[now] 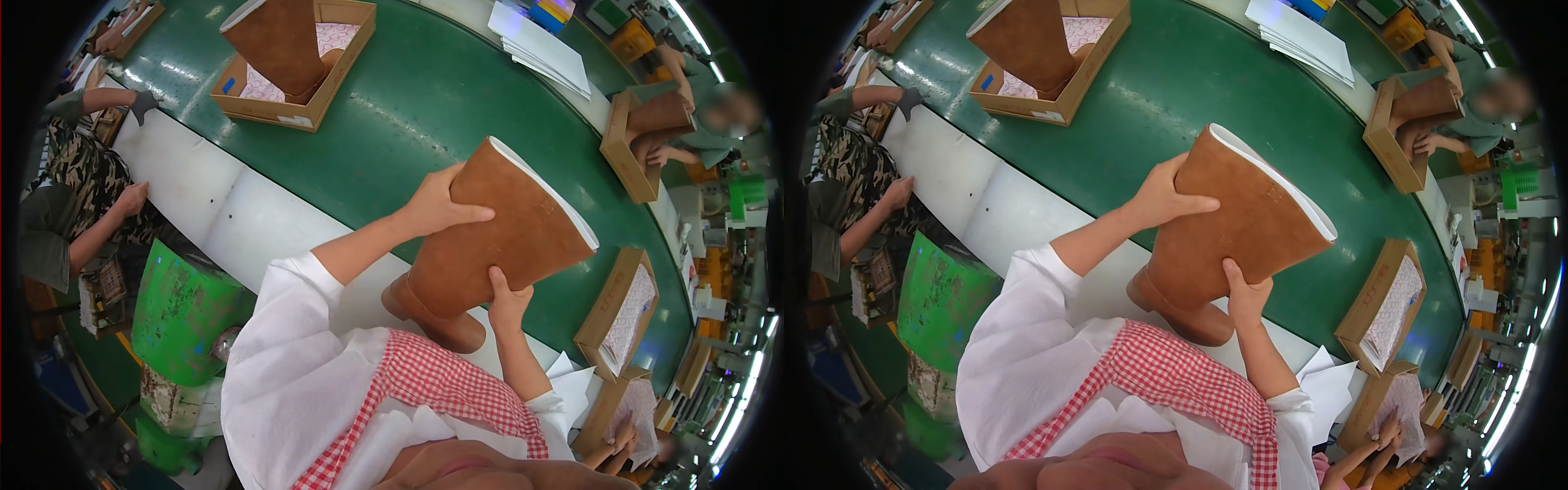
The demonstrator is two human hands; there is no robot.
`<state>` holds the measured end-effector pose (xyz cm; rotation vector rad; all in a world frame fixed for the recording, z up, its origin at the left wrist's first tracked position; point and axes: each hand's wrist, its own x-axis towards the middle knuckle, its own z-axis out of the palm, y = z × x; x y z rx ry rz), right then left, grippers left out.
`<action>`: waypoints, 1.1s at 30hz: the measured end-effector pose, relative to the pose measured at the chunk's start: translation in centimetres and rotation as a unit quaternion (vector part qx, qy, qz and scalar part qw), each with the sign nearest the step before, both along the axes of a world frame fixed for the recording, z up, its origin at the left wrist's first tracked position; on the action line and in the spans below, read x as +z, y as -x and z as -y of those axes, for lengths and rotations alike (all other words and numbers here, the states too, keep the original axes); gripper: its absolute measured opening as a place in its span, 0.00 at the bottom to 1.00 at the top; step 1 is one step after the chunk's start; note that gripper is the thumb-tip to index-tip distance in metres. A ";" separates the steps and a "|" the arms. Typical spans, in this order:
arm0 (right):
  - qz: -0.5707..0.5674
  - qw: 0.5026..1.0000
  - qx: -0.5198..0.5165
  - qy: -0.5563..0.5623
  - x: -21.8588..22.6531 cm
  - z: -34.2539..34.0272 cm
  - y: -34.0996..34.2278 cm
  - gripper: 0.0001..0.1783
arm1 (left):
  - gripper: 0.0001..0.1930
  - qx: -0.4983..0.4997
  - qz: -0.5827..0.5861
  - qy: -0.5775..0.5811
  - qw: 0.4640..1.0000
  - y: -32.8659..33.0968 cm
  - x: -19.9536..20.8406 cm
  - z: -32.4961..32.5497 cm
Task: The person picks up boots from the conveyor belt, turns them by hand, and packs them into shoeboxes.
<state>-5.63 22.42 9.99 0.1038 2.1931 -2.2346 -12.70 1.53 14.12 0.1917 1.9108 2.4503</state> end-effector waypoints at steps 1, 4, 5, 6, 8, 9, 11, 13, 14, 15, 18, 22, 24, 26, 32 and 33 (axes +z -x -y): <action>0.010 1.000 0.010 0.006 -0.1 0.1 0.3 0.19 | 0.25 0.007 -0.007 -0.004 1.000 1.0 0.5 0.4; 0.030 0.999 0.020 0.036 -0.1 1.1 1.0 0.21 | 0.20 0.027 -0.001 0.049 0.998 4.5 2.1 2.3; 0.041 0.997 0.020 0.058 0.0 1.5 1.2 0.22 | 0.17 0.029 -0.008 -0.042 0.999 6.1 2.3 3.0; 0.041 0.997 0.018 0.057 -0.1 1.7 1.3 0.22 | 0.15 0.030 -0.015 -0.133 0.991 8.0 2.2 3.8; 0.052 0.996 0.013 0.068 -0.1 2.3 1.3 0.23 | 0.14 0.257 -0.128 0.022 0.958 12.7 0.4 7.2; 0.051 0.996 0.014 0.068 -0.1 2.3 1.3 0.23 | 0.15 0.347 -0.105 0.182 0.914 14.6 -1.0 9.6; 0.056 0.994 -0.011 0.097 -0.1 2.3 1.2 0.23 | 0.18 0.445 -0.055 0.437 0.780 17.0 -5.2 14.8; 0.049 0.994 -0.019 0.098 -0.1 1.6 1.7 0.23 | 0.19 0.444 0.048 0.562 0.696 17.7 -9.2 19.3; 0.045 0.994 -0.031 0.097 0.0 1.1 1.9 0.23 | 0.19 0.422 0.125 0.588 0.679 17.7 -10.7 20.8; 0.043 0.994 -0.032 0.096 0.0 0.8 1.9 0.23 | 0.16 0.398 0.165 0.591 0.682 17.3 -12.4 22.2; 0.029 0.993 -0.061 0.097 0.6 0.4 2.1 0.22 | 0.13 0.327 0.197 0.620 0.686 17.1 -13.1 23.0; -0.007 0.991 -0.102 0.081 1.7 -0.1 2.0 0.23 | 0.13 0.286 0.123 0.672 0.672 15.6 -13.0 21.3; -0.019 0.992 -0.111 0.058 1.7 -1.1 2.1 0.21 | 0.13 0.269 0.107 0.673 0.681 13.8 -12.8 20.0; -0.017 0.991 -0.123 0.051 1.8 -2.1 2.4 0.27 | 0.14 0.257 0.073 0.661 0.701 11.5 -13.2 18.4; -0.118 0.977 -0.174 0.026 3.6 -5.4 2.3 0.27 | 0.18 0.142 -0.070 0.619 0.769 4.5 -13.8 12.3; -0.117 0.976 -0.180 0.023 4.5 -5.5 2.0 0.27 | 0.17 0.128 -0.090 0.612 0.775 3.1 -14.0 11.4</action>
